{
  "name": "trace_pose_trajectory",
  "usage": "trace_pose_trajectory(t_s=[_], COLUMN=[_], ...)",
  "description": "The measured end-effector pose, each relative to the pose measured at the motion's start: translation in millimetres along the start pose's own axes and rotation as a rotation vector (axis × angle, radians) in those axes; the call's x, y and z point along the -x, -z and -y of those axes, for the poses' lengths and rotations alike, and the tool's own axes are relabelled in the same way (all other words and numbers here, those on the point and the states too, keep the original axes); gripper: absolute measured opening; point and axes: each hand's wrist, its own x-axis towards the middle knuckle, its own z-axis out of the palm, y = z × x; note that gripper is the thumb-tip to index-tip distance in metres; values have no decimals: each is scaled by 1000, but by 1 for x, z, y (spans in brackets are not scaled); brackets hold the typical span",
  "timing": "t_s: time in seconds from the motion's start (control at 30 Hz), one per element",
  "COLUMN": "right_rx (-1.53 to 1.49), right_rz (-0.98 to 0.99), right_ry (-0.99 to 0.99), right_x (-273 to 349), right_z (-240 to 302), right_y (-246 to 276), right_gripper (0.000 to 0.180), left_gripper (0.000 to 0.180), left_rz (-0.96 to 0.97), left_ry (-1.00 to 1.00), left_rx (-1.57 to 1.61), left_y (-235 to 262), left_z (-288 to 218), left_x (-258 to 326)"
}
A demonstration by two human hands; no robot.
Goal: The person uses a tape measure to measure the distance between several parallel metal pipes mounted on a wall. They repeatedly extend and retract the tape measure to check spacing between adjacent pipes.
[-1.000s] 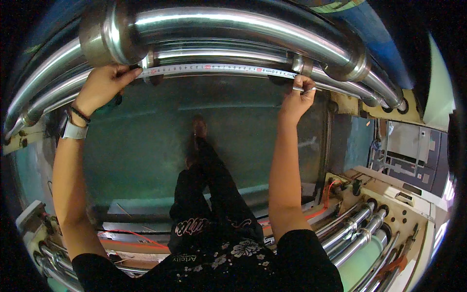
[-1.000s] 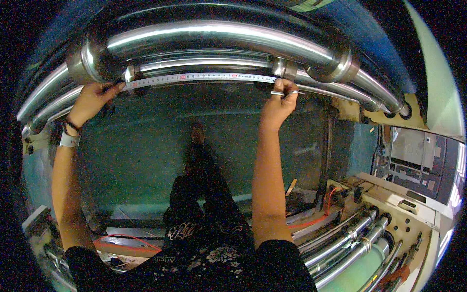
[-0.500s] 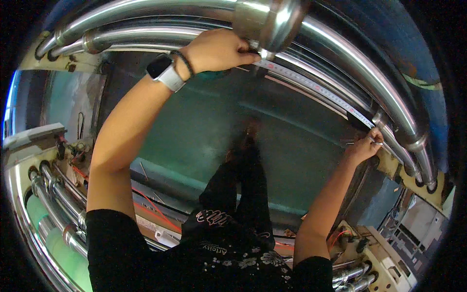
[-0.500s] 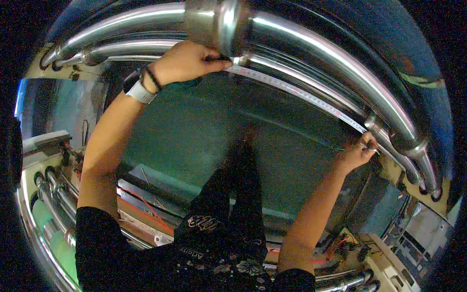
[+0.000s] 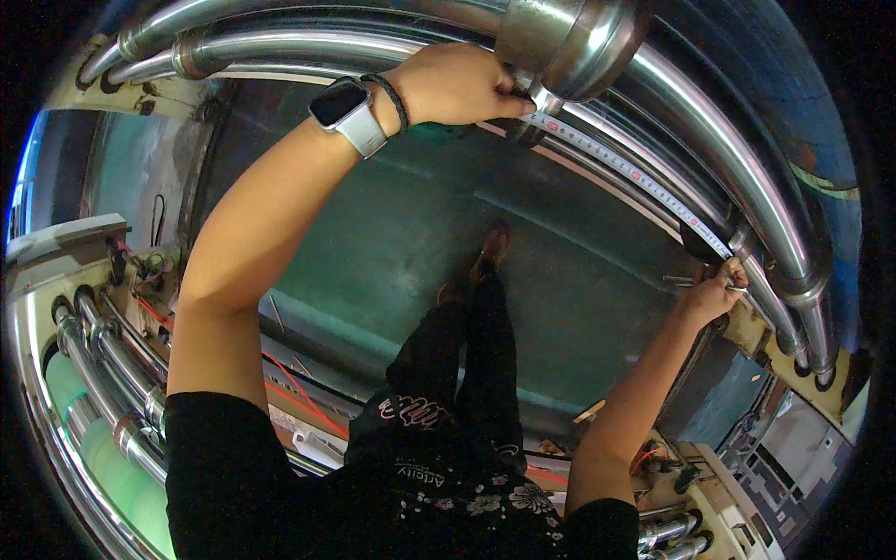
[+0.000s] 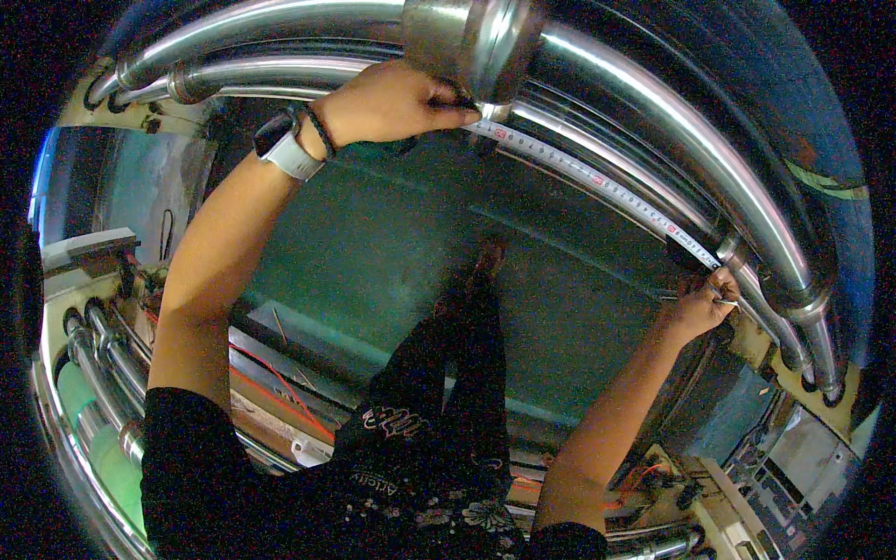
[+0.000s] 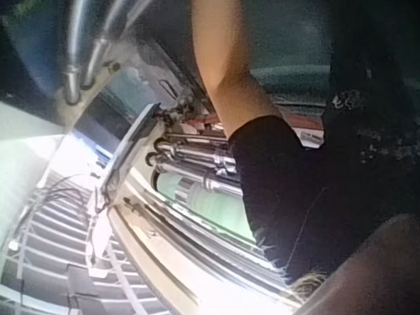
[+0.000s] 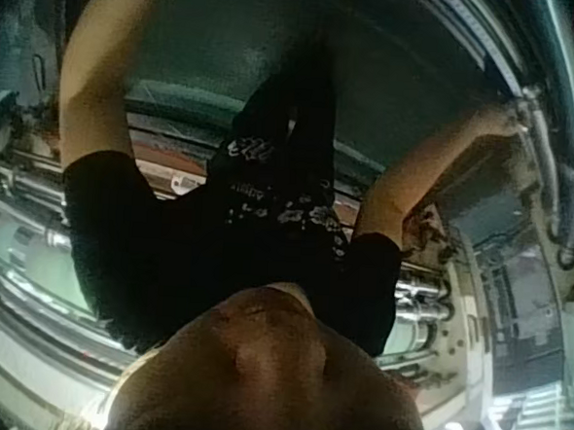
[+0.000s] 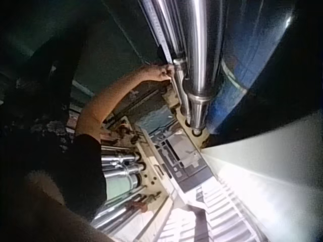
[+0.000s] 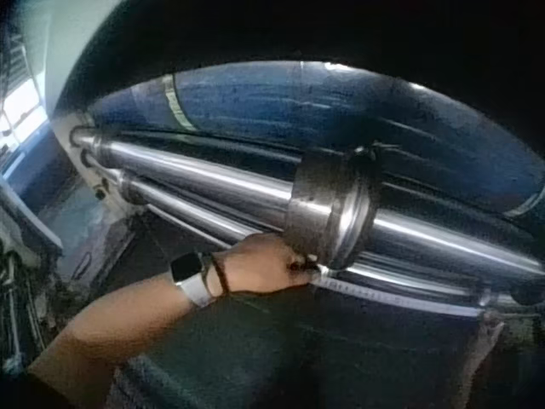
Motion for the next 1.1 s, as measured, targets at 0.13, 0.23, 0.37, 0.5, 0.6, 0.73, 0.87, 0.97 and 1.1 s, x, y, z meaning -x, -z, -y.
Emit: trace_pose_trajectory(t_s=[0.13,0.23,0.37,0.5,0.6,0.73,0.87,0.97,1.1], right_rx=[20,31,21,25,27,-12,15,17,-3], right_rz=[3,-1,0,0,9,27,10,25,39], right_ry=[39,36,33,26,23,22,44,36,19], right_x=[-1,-1,3,4,2,3,1,2,8], right_z=[0,0,4,6,4,4,3,4,10], right_y=[0,-1,-4,-5,-2,-3,-1,-2,-6], right_gripper=[14,15,16,16,15,14,14,14,15], left_gripper=[44,43,43,42,43,44,44,44,46], left_rz=[12,4,0,13,16,44,81,91,-15], left_ry=[15,6,-9,1,4,57,75,64,-4], left_rx=[-12,-9,-11,-6,0,-8,-19,-33,-6], left_y=[0,0,-2,1,1,4,6,7,0], left_z=[-1,0,1,-1,-1,-5,-6,-6,-2], left_x=[-1,-1,-1,-1,-1,-1,-2,-2,-1])
